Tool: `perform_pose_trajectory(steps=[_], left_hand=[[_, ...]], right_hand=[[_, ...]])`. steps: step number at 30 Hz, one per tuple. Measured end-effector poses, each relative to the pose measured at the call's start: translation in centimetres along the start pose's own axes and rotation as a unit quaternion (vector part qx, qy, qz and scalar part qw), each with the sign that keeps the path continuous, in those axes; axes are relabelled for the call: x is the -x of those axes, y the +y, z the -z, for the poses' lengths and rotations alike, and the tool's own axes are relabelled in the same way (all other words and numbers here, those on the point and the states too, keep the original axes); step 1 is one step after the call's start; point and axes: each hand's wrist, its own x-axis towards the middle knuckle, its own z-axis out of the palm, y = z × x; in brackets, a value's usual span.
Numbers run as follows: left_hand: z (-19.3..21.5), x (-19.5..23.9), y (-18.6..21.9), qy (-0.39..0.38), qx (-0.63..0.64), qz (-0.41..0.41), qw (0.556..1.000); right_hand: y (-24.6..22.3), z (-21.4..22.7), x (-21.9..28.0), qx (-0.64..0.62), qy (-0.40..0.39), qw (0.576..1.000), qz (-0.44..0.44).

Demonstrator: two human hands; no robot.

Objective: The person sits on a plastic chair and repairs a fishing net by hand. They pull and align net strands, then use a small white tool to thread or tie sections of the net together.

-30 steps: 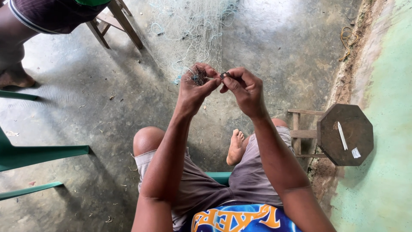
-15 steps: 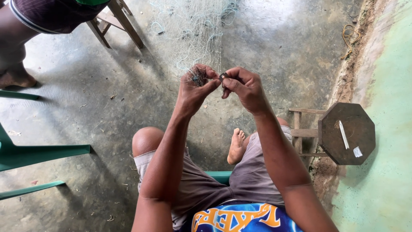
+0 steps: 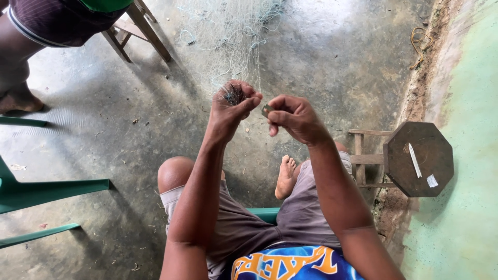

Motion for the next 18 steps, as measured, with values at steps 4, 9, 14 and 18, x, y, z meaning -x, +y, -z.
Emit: perform_pose_trajectory(steps=[4, 9, 14, 18], left_hand=[[0.9, -0.3, -1.4, 0.008, 0.049, 0.005, 0.999], [1.6, -0.1, -1.4, -0.005, 0.229, 0.047, 0.972], [2.7, -0.2, -2.4, -0.033, 0.276, 0.065, 0.958], [3.1, -0.2, -2.0, -0.031, 0.292, 0.077, 0.953]], right_hand=[[2.0, 3.5, 1.2, -0.097, 0.018, 0.995, -0.019], [3.6, 6.1, 3.0, -0.008, 0.241, 0.970, 0.023], [6.6, 8.2, 5.1, -0.117, 0.245, 0.962, -0.016], [8.8, 9.3, 6.5, -0.169, 0.240, 0.955, -0.040]])
